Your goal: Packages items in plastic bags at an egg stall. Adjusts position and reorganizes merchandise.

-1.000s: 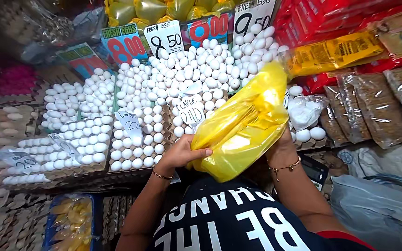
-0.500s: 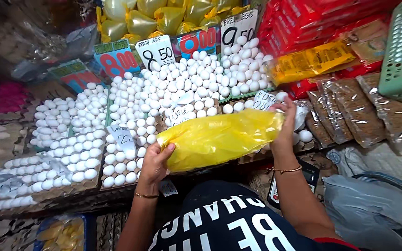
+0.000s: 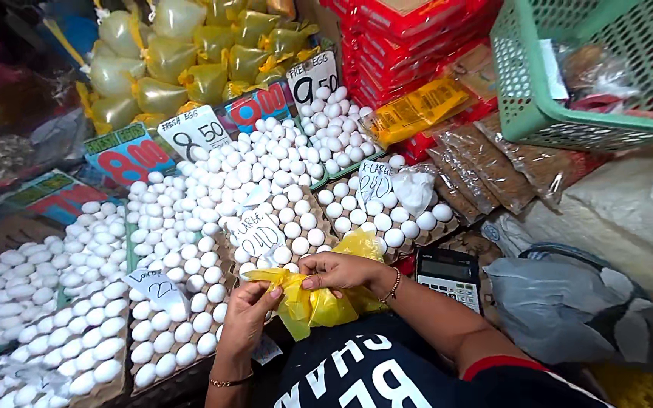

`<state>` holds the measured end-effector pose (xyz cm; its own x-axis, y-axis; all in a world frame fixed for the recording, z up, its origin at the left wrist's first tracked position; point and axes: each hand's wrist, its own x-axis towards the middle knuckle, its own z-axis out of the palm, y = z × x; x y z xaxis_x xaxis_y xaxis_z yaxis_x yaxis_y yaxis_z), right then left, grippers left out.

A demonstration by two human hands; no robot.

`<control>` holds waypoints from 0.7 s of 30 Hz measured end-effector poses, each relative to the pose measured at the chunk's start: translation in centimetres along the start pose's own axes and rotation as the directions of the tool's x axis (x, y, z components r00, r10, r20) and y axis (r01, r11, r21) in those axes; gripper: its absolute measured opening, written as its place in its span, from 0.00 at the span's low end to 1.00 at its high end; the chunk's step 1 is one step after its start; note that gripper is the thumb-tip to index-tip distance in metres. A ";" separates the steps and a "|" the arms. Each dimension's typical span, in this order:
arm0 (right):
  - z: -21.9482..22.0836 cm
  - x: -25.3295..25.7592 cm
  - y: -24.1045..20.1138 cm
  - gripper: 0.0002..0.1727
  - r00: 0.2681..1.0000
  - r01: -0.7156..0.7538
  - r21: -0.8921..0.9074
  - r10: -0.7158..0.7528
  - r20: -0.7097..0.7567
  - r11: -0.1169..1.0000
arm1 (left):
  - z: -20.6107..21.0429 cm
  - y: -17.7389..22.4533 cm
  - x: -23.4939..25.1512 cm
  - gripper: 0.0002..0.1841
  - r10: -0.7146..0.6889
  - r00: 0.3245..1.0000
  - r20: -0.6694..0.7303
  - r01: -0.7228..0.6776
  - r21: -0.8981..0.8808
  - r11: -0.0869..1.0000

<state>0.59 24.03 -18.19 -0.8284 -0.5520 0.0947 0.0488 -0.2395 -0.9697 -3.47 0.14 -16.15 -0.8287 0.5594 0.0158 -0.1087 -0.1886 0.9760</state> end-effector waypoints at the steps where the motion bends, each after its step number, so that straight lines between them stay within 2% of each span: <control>1: -0.1 0.1 0.2 0.07 1.000 0.011 0.052 -0.011 -0.001 0.999 | 0.1 0.0 0.0 0.02 0.013 1.000 -0.010 -0.013 -0.024 1.000; 7: -0.3 0.1 0.7 0.08 0.994 0.043 0.233 -0.018 -0.110 0.972 | -0.6 0.9 -0.3 0.07 0.116 0.991 -0.070 -0.122 -0.082 0.989; 9: -0.9 -0.4 0.5 0.07 0.976 0.021 0.253 0.035 -0.216 0.967 | -1.6 1.6 -0.7 0.08 0.150 0.985 -0.088 -0.155 -0.043 0.987; 10: -1.3 -0.9 -0.1 0.07 0.943 -0.013 0.256 0.096 -0.318 0.967 | -2.1 1.8 -0.9 0.07 0.163 0.981 -0.108 -0.168 -0.035 0.985; 11: -2.0 -1.4 -0.9 0.10 0.877 -0.036 0.271 0.160 -0.454 0.962 | -2.6 2.1 -1.2 0.07 0.170 0.977 -0.132 -0.177 -0.049 0.983; 12: -2.9 -2.0 -1.9 0.13 0.761 -0.022 0.290 0.204 -0.615 0.957 | -3.1 2.4 -1.5 0.08 0.175 0.971 -0.160 -0.187 -0.059 0.981; 13: -4.1 -2.7 -2.9 0.14 0.592 0.077 0.289 0.189 -0.784 0.954 | -3.7 2.8 -1.9 0.10 0.189 0.966 -0.178 -0.202 -0.061 0.977; 14: -5.4 -3.5 -4.0 0.11 0.383 0.241 0.197 0.093 -0.919 0.951 | -4.2 3.2 -2.4 0.11 0.208 0.957 -0.203 -0.224 -0.057 0.973; 15: -6.3 -4.6 -5.4 0.07 0.163 0.391 -0.016 -0.086 -0.983 0.920 | -4.7 3.7 -2.9 0.12 0.232 0.943 -0.237 -0.249 -0.041 0.968; 16: -6.6 -5.7 -7.0 0.07 -0.040 0.459 -0.323 -0.344 -0.938 0.828 | -5.0 4.1 -3.4 0.12 0.254 0.928 -0.274 -0.269 -0.016 0.963; 17: -6.4 -6.5 -8.8 0.08 -0.185 0.374 -0.652 -0.636 -0.749 0.659 | -5.3 4.6 -3.8 0.13 0.267 0.911 -0.315 -0.281 0.002 0.960; 18: -5.8 -7.0 -10.4 0.10 -0.239 0.147 -0.887 -0.855 -0.460 0.437 | -5.4 4.9 -4.0 0.13 0.270 0.897 -0.349 -0.289 -0.001 0.957; 19: -5.2 -6.9 -11.6 0.10 -0.209 -0.154 -0.964 -0.961 -0.184 0.218 | -5.5 5.1 -4.2 0.12 0.265 0.887 -0.378 -0.291 -0.013 0.957; 20: -5.3 -6.3 -12.0 0.08 -0.112 -0.388 -0.920 -0.994 -0.008 0.051 | -5.6 5.3 -4.3 0.11 0.259 0.880 -0.398 -0.291 -0.019 0.957; 21: -6.6 -5.1 -12.2 0.07 0.008 -0.498 -0.864 -0.997 0.081 -0.074 | -5.7 5.4 -4.3 0.11 0.261 0.875 -0.408 -0.291 -0.010 0.957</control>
<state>0.58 35.07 -8.30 -0.0106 0.1698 0.9854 -0.0727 0.9827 -0.1701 -3.59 -7.92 -12.17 -0.9774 0.1106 0.1803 0.1313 -0.3513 0.9270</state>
